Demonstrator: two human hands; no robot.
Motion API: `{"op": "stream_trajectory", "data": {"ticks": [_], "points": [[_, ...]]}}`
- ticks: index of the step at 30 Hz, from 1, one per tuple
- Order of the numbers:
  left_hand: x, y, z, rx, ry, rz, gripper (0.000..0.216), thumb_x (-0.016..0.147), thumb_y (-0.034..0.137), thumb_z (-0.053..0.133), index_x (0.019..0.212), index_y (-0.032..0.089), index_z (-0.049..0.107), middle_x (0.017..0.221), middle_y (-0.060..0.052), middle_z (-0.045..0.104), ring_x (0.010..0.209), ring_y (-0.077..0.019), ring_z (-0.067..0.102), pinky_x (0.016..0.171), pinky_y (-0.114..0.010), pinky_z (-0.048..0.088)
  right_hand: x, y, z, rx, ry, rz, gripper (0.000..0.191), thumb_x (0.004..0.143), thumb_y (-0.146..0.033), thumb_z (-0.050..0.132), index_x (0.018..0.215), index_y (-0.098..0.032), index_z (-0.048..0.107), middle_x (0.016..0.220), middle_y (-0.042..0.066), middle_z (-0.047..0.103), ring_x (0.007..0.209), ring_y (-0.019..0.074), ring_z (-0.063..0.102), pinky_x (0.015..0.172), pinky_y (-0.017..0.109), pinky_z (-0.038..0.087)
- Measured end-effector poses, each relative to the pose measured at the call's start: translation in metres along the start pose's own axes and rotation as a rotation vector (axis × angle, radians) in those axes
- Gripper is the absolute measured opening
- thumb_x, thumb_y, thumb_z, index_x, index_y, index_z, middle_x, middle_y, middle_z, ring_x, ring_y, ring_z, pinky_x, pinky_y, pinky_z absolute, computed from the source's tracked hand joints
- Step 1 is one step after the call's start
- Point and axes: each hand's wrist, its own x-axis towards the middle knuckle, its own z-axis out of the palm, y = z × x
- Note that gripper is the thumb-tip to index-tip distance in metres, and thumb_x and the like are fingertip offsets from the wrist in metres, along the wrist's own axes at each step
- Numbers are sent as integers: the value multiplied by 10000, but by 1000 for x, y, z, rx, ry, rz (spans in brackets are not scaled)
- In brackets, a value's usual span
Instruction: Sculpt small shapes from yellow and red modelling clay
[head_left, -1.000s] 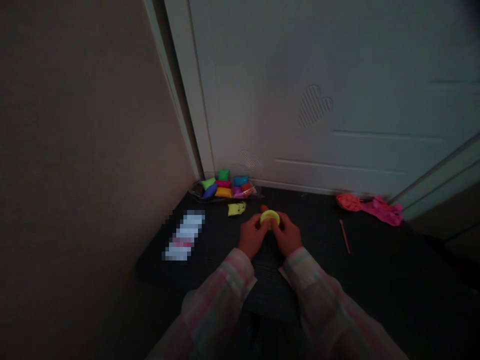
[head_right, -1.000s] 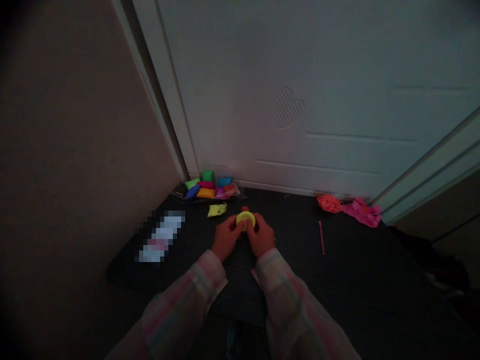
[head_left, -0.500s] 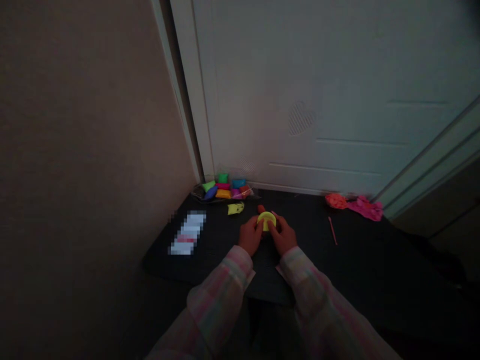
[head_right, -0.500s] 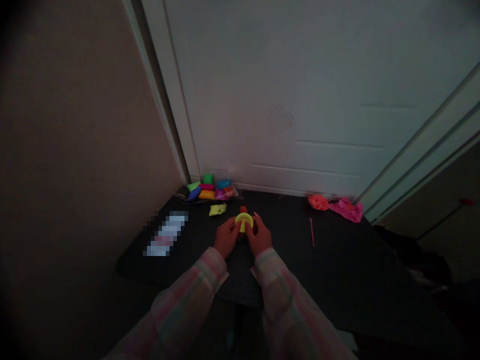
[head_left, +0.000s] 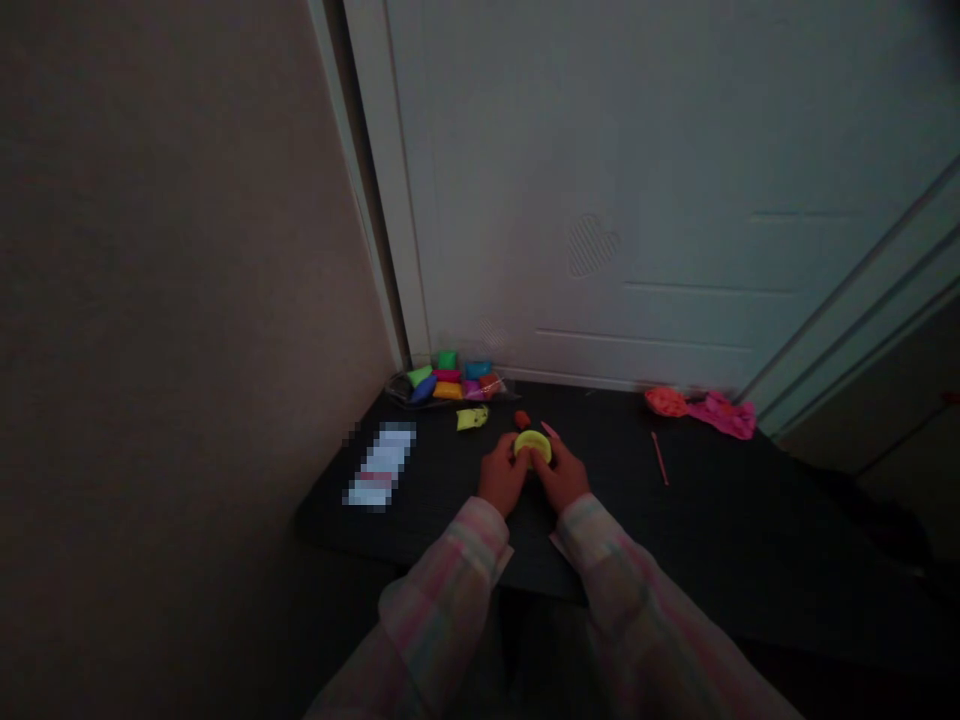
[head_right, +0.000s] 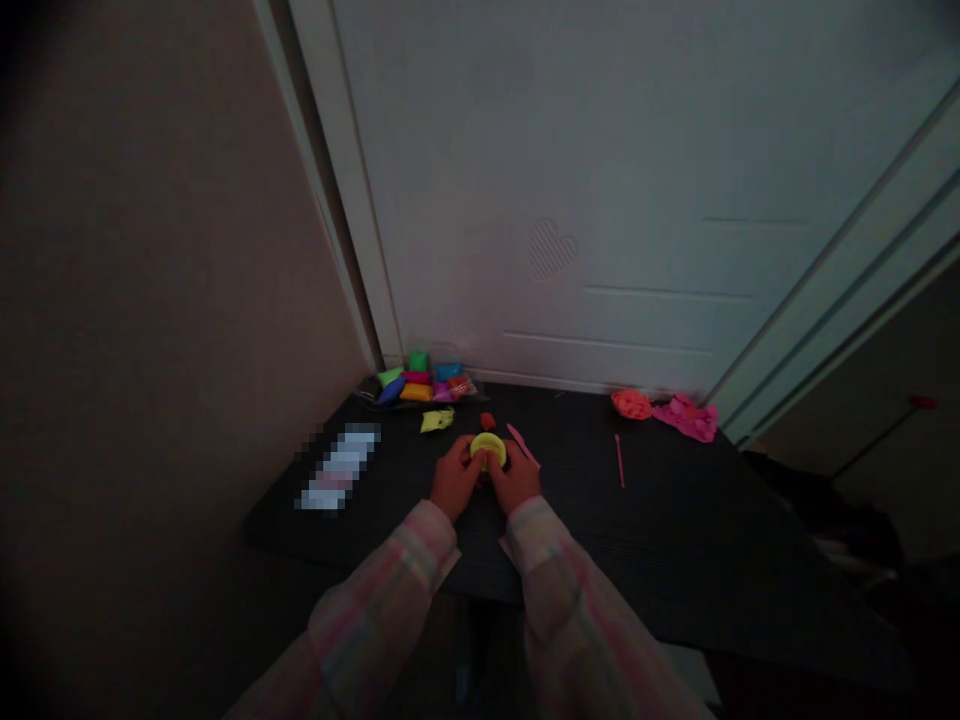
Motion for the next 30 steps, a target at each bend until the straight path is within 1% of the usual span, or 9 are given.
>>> {"op": "stream_trajectory", "data": {"ticks": [4, 8, 11, 13, 17, 22, 26, 30], "points": [[1, -2, 1, -11, -12, 3, 233, 746, 290, 470, 945, 179, 516, 679, 9, 614, 515, -86, 551, 464, -183, 445, 0, 2, 1, 15, 13, -7, 301, 728, -382, 435, 857, -160, 592, 726, 44, 637, 624, 169, 579, 613, 312, 465], [3, -7, 1, -4, -8, 18, 245, 741, 298, 480, 948, 175, 526, 752, -12, 628, 587, -99, 567, 493, -191, 449, 2, 5, 3, 40, 33, -17, 317, 713, -373, 448, 897, -159, 592, 888, 69, 636, 744, 179, 589, 701, 324, 464], [4, -10, 1, 10, 8, 27, 249, 740, 313, 479, 936, 175, 545, 754, -15, 621, 613, -106, 558, 503, -196, 443, 3, 7, 4, 59, 41, -22, 326, 709, -374, 450, 910, -158, 588, 997, 85, 609, 832, 190, 580, 762, 335, 450], [4, -11, 1, 18, 20, 30, 250, 735, 320, 483, 923, 172, 556, 746, -16, 613, 615, -107, 548, 503, -197, 437, 3, 8, 5, 70, 44, -25, 322, 710, -373, 450, 911, -163, 587, 1027, 86, 598, 851, 191, 576, 774, 335, 447], [4, -11, 1, 21, 30, 34, 242, 732, 319, 485, 899, 163, 564, 743, -19, 612, 617, -107, 547, 508, -197, 431, 3, 7, 4, 85, 42, -28, 297, 711, -361, 451, 897, -175, 588, 989, 71, 612, 813, 182, 583, 746, 324, 457], [5, -10, 1, 11, 30, 33, 222, 730, 300, 486, 879, 157, 569, 719, -15, 612, 580, -94, 541, 514, -192, 429, 3, 6, 3, 80, 39, -16, 295, 709, -359, 451, 887, -169, 589, 856, 58, 635, 724, 174, 584, 686, 316, 462], [6, -12, 3, 4, 35, 19, 214, 732, 284, 481, 878, 148, 557, 713, -19, 611, 551, -88, 537, 504, -190, 428, 3, 5, 3, 70, 35, -5, 308, 709, -354, 436, 892, -158, 586, 875, 72, 625, 718, 174, 578, 677, 316, 454], [6, -13, 3, -2, 28, 1, 238, 721, 241, 481, 936, 151, 527, 701, -13, 608, 510, -82, 524, 476, -189, 421, 3, 5, 2, 59, 7, 11, 319, 705, -356, 431, 896, -147, 577, 794, 64, 631, 644, 169, 570, 626, 311, 456]]}}
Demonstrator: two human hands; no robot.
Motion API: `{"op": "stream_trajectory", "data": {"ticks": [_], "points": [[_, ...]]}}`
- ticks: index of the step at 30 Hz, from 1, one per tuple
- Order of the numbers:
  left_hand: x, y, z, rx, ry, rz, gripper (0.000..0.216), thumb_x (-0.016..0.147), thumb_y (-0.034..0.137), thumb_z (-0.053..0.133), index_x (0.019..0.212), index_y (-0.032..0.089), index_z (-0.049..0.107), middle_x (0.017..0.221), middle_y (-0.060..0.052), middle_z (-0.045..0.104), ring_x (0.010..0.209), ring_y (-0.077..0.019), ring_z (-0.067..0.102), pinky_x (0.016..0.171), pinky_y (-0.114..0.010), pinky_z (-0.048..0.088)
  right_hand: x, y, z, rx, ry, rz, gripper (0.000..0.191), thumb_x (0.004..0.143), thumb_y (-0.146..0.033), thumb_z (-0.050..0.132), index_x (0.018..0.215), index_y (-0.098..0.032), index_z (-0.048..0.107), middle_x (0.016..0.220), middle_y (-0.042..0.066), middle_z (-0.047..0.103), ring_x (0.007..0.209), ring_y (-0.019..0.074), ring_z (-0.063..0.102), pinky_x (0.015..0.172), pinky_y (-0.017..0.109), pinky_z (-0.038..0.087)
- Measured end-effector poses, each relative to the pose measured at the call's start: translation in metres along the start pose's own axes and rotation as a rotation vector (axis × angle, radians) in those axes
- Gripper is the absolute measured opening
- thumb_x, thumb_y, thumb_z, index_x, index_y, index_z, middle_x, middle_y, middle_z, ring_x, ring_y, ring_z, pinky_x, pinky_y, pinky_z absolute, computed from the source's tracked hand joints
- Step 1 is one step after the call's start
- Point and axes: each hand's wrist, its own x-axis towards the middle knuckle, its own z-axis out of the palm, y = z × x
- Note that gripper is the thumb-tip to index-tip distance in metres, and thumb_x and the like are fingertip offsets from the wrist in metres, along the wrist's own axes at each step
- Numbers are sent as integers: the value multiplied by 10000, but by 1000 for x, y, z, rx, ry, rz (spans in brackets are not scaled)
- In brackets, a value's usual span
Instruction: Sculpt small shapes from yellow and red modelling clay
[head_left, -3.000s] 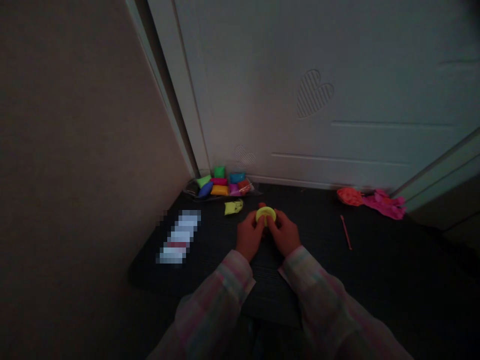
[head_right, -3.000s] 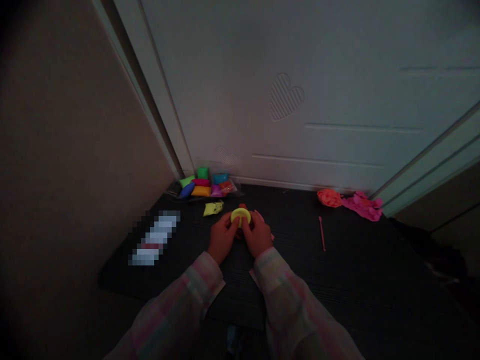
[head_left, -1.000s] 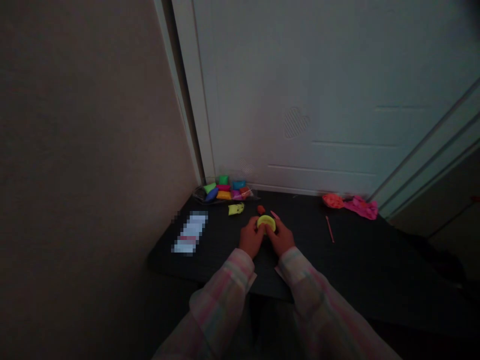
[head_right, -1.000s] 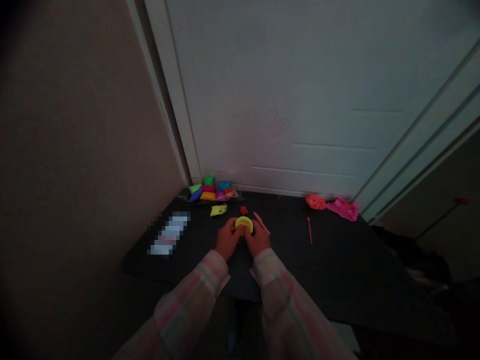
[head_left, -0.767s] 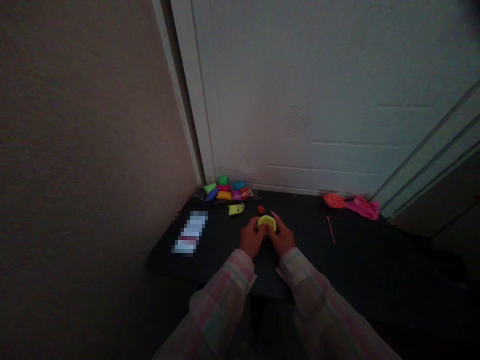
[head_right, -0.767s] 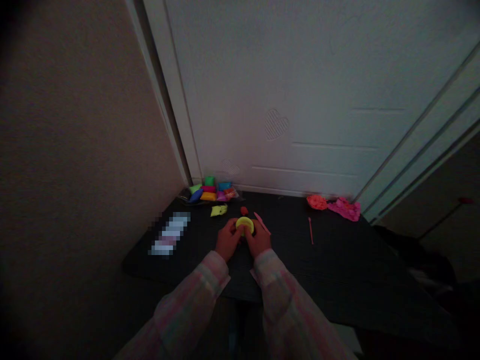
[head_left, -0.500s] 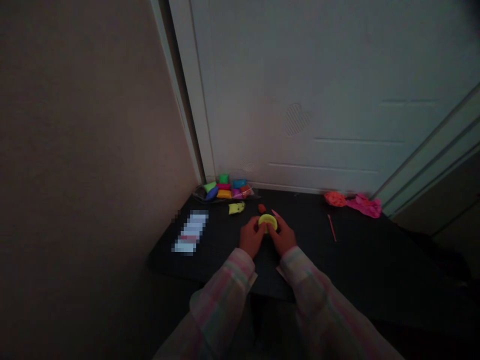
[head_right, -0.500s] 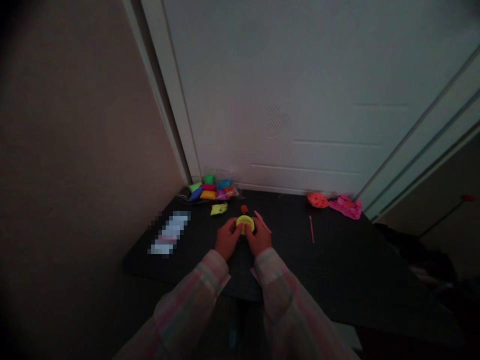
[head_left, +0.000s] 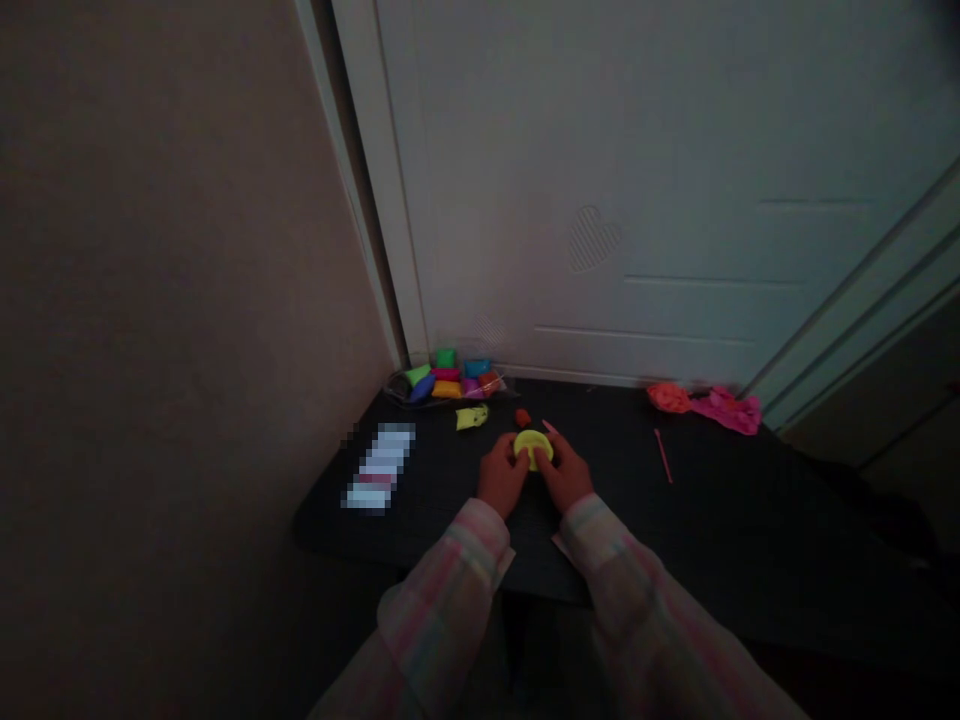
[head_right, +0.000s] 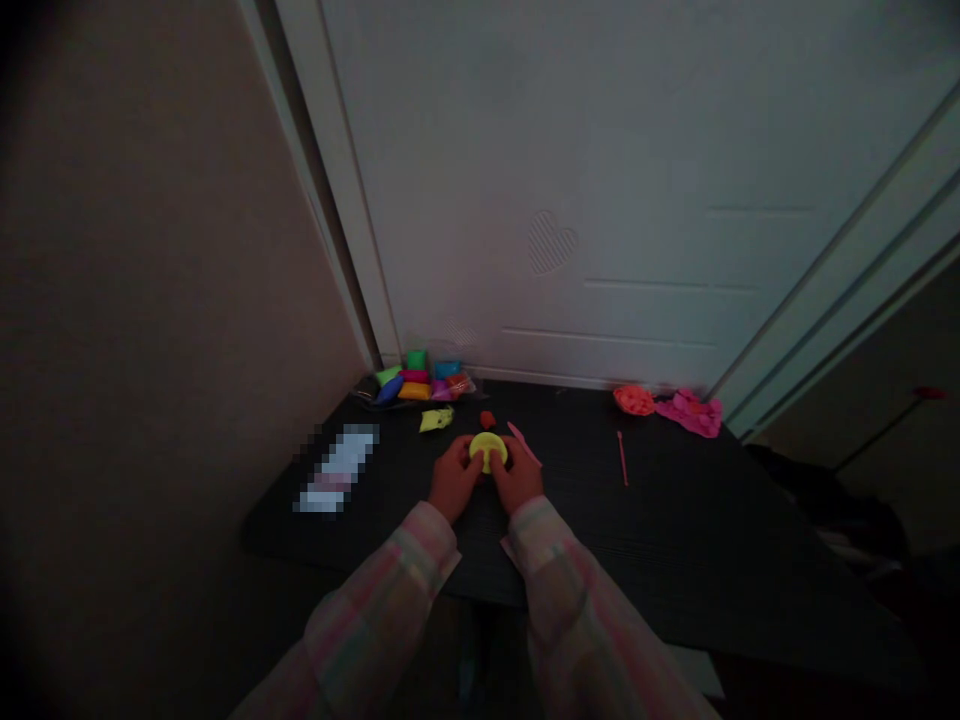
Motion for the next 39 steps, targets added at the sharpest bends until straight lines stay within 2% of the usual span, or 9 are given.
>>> {"op": "stream_trajectory", "data": {"ticks": [4, 9, 20, 24, 29, 35, 39], "points": [[-1, 2, -1, 0, -14, -18, 267, 699, 199, 492, 963, 163, 513, 649, 12, 592, 470, -73, 500, 455, -180, 410, 0, 0, 0, -8, -18, 20, 303, 705, -347, 426, 882, -150, 574, 754, 52, 631, 594, 159, 559, 604, 304, 454], [-2, 7, -2, 9, -19, -38, 258, 709, 196, 481, 967, 179, 500, 589, 37, 558, 441, -66, 478, 429, -165, 384, 0, 0, 0, -8, -39, 29, 336, 695, -370, 454, 923, -146, 557, 823, 63, 629, 668, 164, 572, 653, 301, 453], [-2, 8, -2, -60, -28, -27, 285, 723, 199, 494, 1007, 188, 476, 654, 20, 600, 527, -88, 549, 501, -187, 425, 1, -1, 1, 19, -43, 28, 315, 701, -375, 462, 901, -154, 564, 791, 53, 624, 667, 165, 567, 650, 308, 451], [0, 11, -3, -189, -89, -54, 283, 714, 234, 522, 983, 147, 517, 759, -30, 633, 581, -96, 565, 498, -185, 430, 1, 0, 1, 53, -16, 26, 319, 705, -366, 457, 925, -158, 559, 856, 63, 622, 735, 174, 576, 711, 329, 450], [6, 10, -6, -258, -161, -72, 281, 672, 249, 567, 917, 111, 565, 812, -58, 642, 606, -104, 571, 487, -188, 428, 3, 1, 3, 105, 5, 5, 314, 731, -354, 436, 949, -163, 557, 1072, 92, 568, 848, 171, 571, 774, 327, 442], [9, 10, -3, -258, -124, -96, 204, 652, 172, 565, 842, 101, 586, 729, -33, 631, 544, -84, 536, 486, -186, 414, 3, 0, 2, 97, -21, 16, 266, 738, -367, 443, 841, -171, 591, 740, 38, 637, 644, 147, 576, 621, 281, 467], [8, 9, 2, -224, -41, -103, 174, 669, 148, 535, 833, 120, 585, 725, -16, 610, 547, -74, 512, 492, -178, 404, 3, -2, 1, 58, -37, 18, 246, 737, -350, 436, 787, -164, 589, 707, 30, 628, 637, 149, 567, 619, 280, 457]]}}
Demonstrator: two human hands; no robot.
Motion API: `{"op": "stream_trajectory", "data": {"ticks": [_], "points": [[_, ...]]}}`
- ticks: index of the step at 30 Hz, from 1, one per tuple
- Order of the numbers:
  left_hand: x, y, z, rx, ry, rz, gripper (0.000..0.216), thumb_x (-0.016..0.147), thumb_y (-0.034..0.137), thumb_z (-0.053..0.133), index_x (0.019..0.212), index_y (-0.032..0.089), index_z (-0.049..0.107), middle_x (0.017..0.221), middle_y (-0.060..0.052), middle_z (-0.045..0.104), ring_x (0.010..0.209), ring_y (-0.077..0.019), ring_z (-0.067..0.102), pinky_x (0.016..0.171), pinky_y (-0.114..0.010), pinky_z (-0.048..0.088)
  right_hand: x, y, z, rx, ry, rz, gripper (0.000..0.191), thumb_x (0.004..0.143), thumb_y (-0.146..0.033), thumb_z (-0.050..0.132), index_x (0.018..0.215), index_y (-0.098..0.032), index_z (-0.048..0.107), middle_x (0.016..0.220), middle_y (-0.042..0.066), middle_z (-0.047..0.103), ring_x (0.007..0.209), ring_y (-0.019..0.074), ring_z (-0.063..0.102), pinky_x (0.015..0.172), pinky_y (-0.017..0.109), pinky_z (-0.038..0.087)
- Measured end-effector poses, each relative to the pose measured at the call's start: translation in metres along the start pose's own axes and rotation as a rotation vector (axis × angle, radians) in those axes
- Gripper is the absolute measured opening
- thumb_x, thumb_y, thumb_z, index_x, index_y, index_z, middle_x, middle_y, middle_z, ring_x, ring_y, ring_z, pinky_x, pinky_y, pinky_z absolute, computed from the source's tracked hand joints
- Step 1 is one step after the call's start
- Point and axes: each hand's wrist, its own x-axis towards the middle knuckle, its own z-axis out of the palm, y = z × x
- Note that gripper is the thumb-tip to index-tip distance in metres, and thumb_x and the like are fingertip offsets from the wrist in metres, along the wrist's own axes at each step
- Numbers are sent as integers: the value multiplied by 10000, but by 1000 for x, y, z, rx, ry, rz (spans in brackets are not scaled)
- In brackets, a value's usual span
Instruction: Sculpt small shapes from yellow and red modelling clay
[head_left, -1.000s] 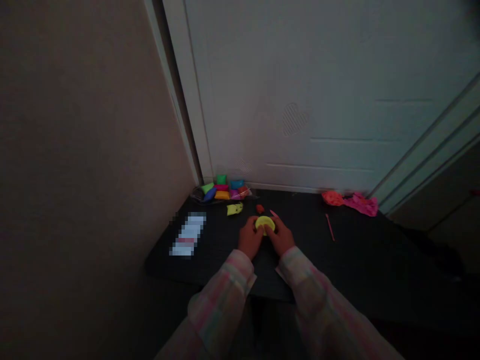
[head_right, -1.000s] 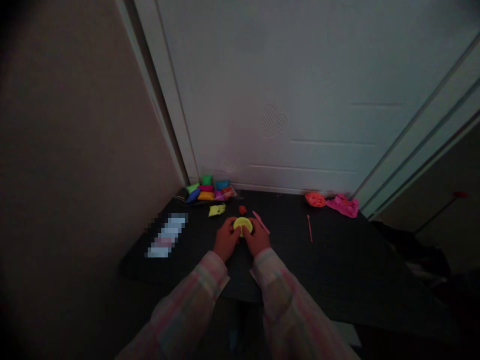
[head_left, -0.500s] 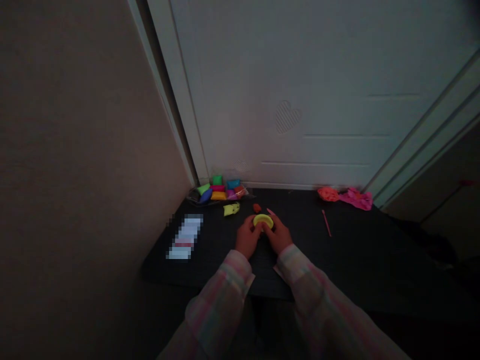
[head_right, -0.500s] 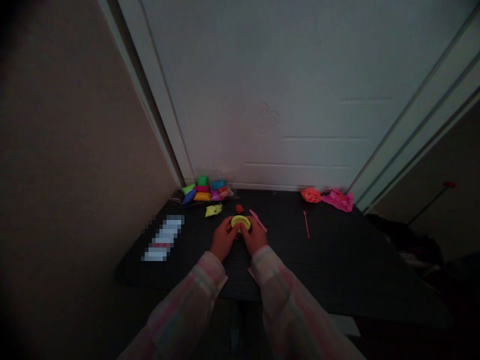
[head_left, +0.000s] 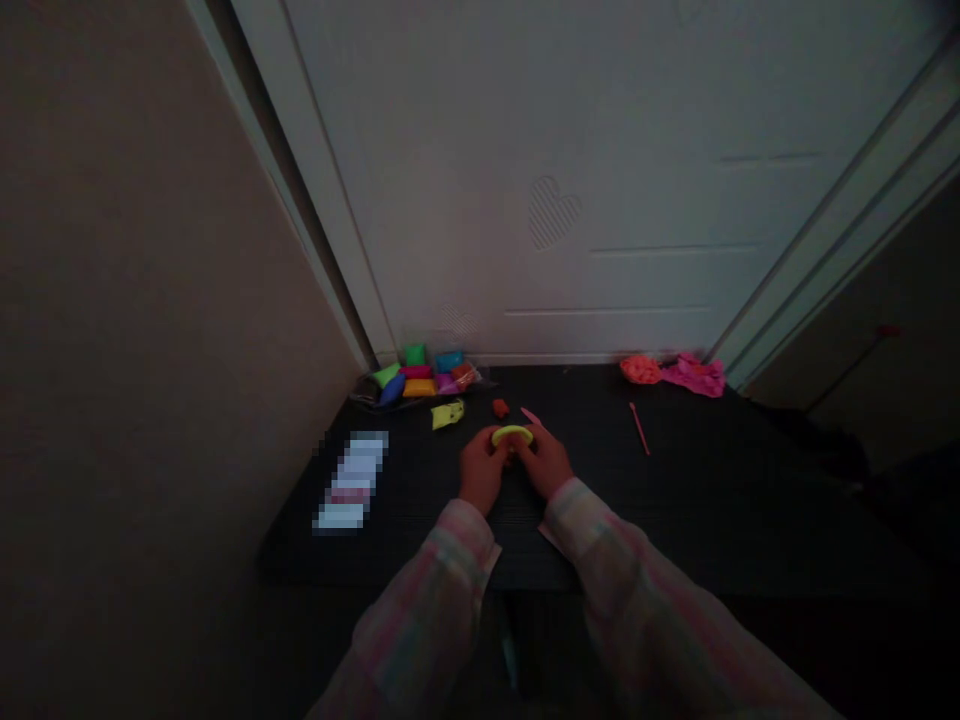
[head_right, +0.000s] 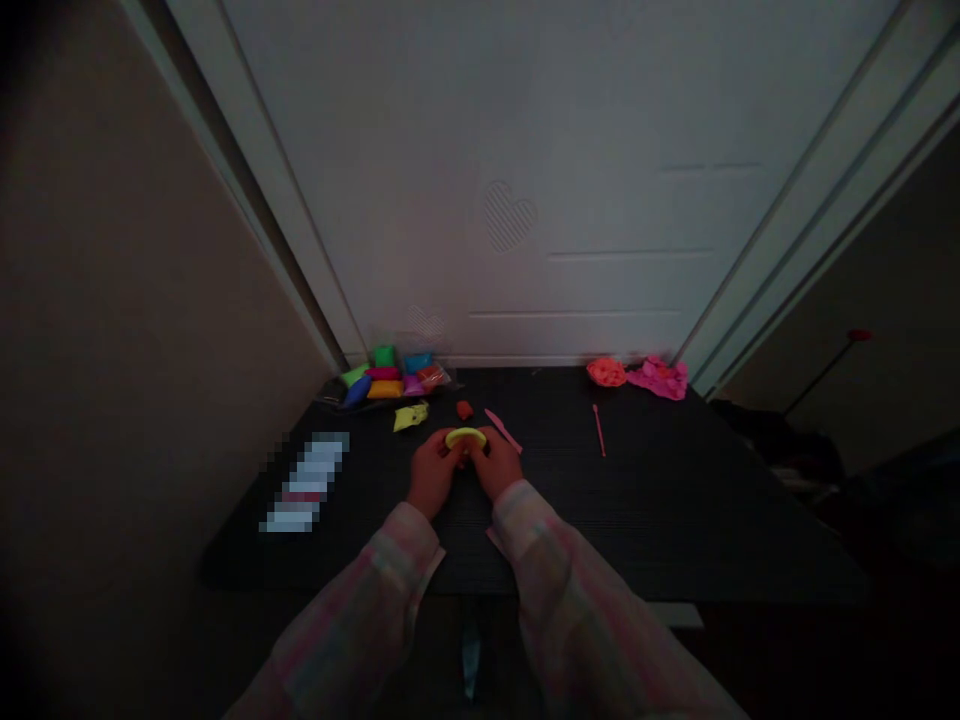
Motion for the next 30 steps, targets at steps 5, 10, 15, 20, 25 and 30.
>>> {"op": "stream_trajectory", "data": {"ticks": [5, 10, 15, 20, 25, 30], "points": [[-2, 2, 3, 31, 21, 11, 188, 700, 185, 520, 863, 129, 595, 762, -28, 627, 585, -89, 536, 525, -185, 428, 0, -3, 1, -28, 14, -19, 265, 770, -318, 388, 837, -149, 581, 792, 65, 634, 719, 164, 576, 676, 289, 448], [-4, 7, 1, 146, -26, 58, 247, 754, 263, 478, 936, 149, 598, 825, -40, 649, 602, -101, 560, 548, -195, 450, 1, -3, -2, -37, -1, -28, 269, 795, -316, 363, 848, -179, 588, 766, 46, 641, 697, 153, 580, 644, 267, 448], [-4, 5, 1, 309, -23, 67, 250, 779, 278, 436, 922, 157, 602, 685, -14, 636, 506, -97, 546, 493, -196, 439, 2, 1, -6, -78, -45, -27, 268, 782, -328, 380, 860, -184, 591, 733, 35, 632, 643, 149, 573, 618, 270, 443], [2, 1, -1, 417, -21, 150, 249, 767, 247, 458, 960, 186, 603, 804, -27, 654, 600, -114, 578, 572, -212, 455, 3, 1, -9, -115, -39, -24, 274, 784, -304, 374, 909, -189, 589, 801, 46, 639, 725, 163, 588, 677, 287, 442], [8, 4, -4, 354, -85, 179, 289, 734, 307, 514, 985, 187, 591, 923, -33, 636, 666, -117, 580, 606, -215, 457, 4, -1, -13, -80, -43, -14, 270, 782, -298, 380, 886, -192, 606, 875, 49, 642, 798, 170, 586, 683, 280, 443], [8, 5, -6, 377, -49, 166, 239, 730, 295, 515, 904, 176, 629, 781, -10, 656, 633, -115, 571, 602, -208, 446, 5, 1, -14, -101, -74, -11, 261, 767, -353, 423, 861, -196, 611, 848, 42, 648, 732, 161, 594, 671, 281, 445]]}}
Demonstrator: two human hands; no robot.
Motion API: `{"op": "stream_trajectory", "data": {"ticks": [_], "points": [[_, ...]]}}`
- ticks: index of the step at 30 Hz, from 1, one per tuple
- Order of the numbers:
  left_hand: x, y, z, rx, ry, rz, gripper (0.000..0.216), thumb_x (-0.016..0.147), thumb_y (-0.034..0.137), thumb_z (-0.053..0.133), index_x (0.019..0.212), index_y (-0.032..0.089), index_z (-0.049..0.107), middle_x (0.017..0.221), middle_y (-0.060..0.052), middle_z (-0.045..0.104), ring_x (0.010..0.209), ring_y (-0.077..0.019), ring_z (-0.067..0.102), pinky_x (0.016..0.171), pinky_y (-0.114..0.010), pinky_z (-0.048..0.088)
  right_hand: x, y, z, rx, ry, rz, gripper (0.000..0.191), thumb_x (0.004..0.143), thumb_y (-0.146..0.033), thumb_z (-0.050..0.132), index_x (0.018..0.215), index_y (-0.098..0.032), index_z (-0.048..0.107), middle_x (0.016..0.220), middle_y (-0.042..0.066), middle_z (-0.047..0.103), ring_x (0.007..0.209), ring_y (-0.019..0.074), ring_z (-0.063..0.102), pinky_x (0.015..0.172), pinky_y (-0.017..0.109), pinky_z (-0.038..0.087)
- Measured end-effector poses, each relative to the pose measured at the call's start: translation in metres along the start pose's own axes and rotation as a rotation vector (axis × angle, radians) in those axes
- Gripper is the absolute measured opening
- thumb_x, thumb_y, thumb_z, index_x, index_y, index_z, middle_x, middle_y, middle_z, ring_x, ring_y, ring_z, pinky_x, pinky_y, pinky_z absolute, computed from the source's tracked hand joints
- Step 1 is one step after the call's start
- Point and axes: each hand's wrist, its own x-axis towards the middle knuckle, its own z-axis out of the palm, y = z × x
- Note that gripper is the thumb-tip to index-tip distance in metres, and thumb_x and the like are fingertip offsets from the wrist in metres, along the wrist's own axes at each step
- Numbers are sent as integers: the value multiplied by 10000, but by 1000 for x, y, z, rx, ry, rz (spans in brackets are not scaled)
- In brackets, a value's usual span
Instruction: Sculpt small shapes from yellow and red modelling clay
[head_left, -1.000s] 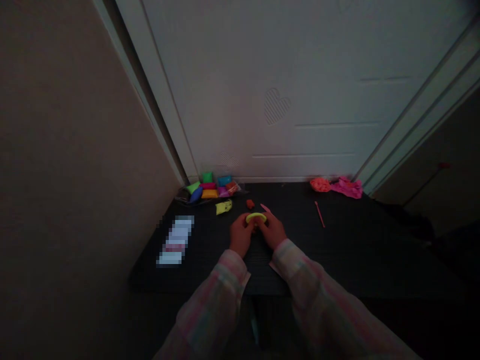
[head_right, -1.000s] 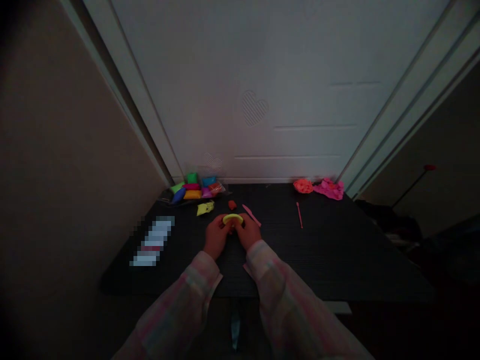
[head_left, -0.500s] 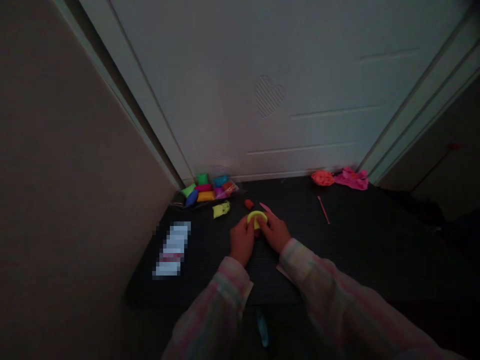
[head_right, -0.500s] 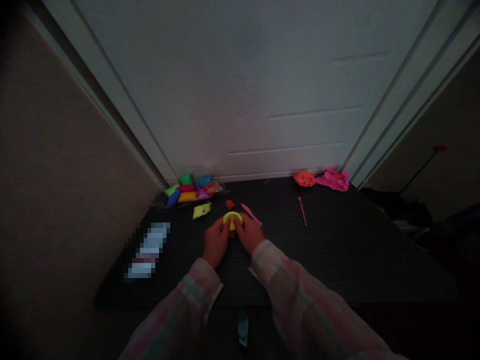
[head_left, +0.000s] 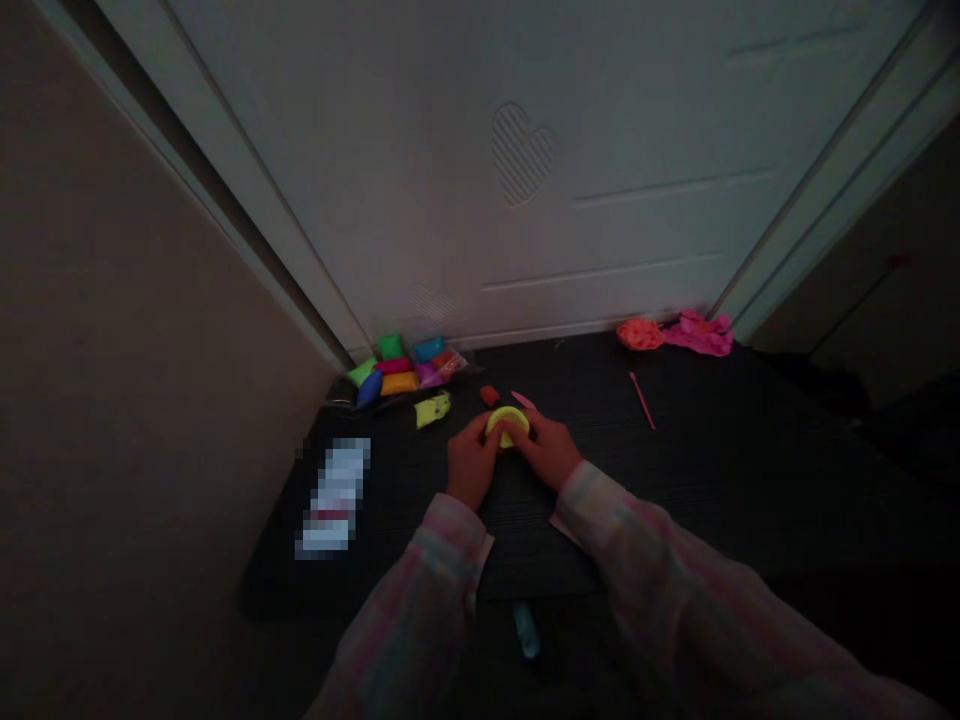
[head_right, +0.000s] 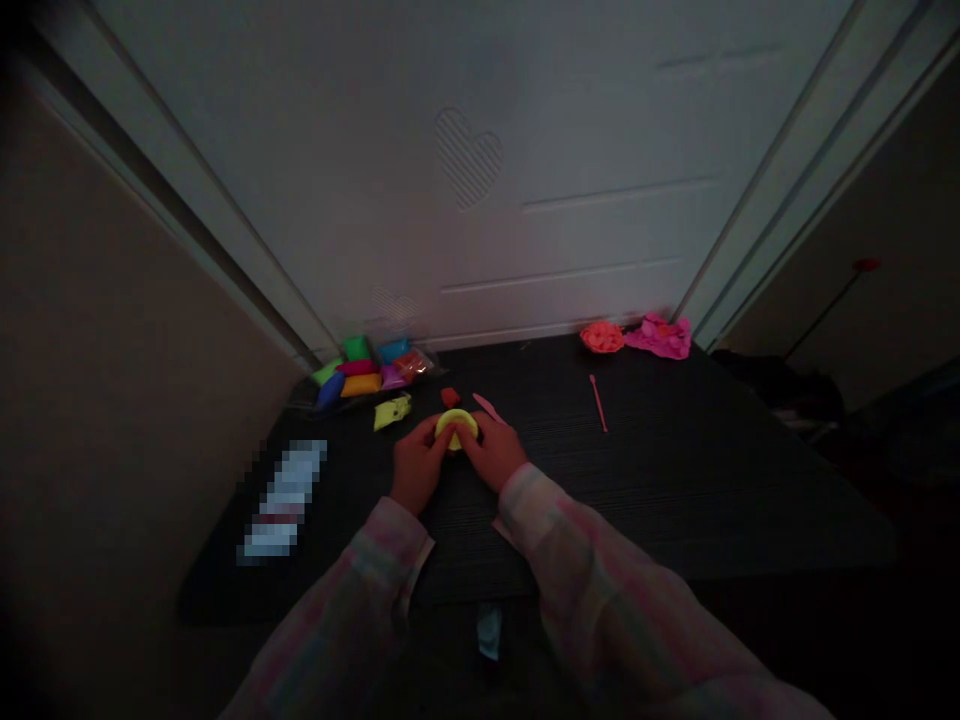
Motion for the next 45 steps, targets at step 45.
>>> {"op": "stream_trajectory", "data": {"ticks": [45], "points": [[2, -5, 2, -163, -196, -94, 212, 713, 224, 498, 852, 140, 636, 730, -31, 639, 602, -123, 561, 532, -215, 449, 3, 4, -5, -115, 63, -192, 185, 737, -258, 521, 876, -178, 615, 912, 46, 660, 950, 192, 576, 802, 320, 452]]}}
